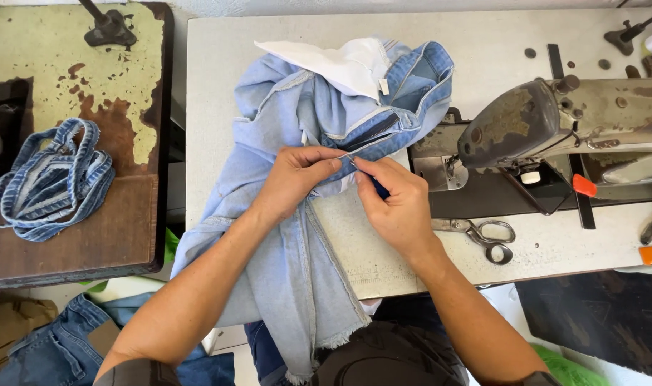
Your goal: Using scissors to rip or cut open the seams of denim jeans at a sewing workstation.
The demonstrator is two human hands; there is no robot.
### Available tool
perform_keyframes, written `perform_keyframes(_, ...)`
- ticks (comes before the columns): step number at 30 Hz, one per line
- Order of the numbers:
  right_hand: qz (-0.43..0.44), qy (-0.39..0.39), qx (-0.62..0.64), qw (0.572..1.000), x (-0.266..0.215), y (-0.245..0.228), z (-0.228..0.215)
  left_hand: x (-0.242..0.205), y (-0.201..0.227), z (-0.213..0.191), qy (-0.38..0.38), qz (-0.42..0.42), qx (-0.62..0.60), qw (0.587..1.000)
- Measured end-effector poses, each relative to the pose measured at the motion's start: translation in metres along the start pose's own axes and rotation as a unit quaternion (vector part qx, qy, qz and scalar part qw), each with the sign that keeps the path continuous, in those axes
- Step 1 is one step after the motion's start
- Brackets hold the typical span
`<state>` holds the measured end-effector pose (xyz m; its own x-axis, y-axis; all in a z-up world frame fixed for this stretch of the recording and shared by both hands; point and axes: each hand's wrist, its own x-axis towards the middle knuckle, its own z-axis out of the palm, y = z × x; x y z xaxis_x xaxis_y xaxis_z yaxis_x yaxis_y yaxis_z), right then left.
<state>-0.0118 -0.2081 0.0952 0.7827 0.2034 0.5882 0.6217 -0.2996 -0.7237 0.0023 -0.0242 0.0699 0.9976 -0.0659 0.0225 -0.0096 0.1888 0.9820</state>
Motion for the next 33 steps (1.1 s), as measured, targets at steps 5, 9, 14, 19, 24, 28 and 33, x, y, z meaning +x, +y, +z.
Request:
perform_keyframes(5,-0.002,0.026,0.043,0.999,0.001,0.006,0.007,-0.002,-0.001,0.005,-0.031,0.007,0.025,0.999)
perform_keyframes(9,0.048,0.035,0.137,0.989,0.006,-0.006,0.002,-0.002,0.003,0.005,-0.003,0.008,-0.007,1.0)
perform_keyframes(14,-0.015,0.0,-0.018,1.0,0.008,-0.001,-0.005,-0.006,0.008,0.002,-0.02,0.05,0.03,0.998)
perform_keyframes(19,-0.094,0.002,-0.106,0.99,0.008,-0.004,-0.005,-0.007,0.008,0.004,-0.021,0.133,0.082,0.987)
perform_keyframes(24,-0.156,-0.019,-0.17,0.973,0.011,0.001,-0.007,-0.008,0.006,0.004,-0.033,0.168,0.1,0.98)
perform_keyframes(28,-0.258,-0.015,-0.279,0.925,0.016,0.002,-0.003,-0.007,0.001,0.006,-0.033,0.19,0.116,0.974)
perform_keyframes(33,-0.204,0.019,-0.195,0.959,0.014,0.022,0.0,-0.01,0.007,0.005,-0.042,0.18,0.103,0.977)
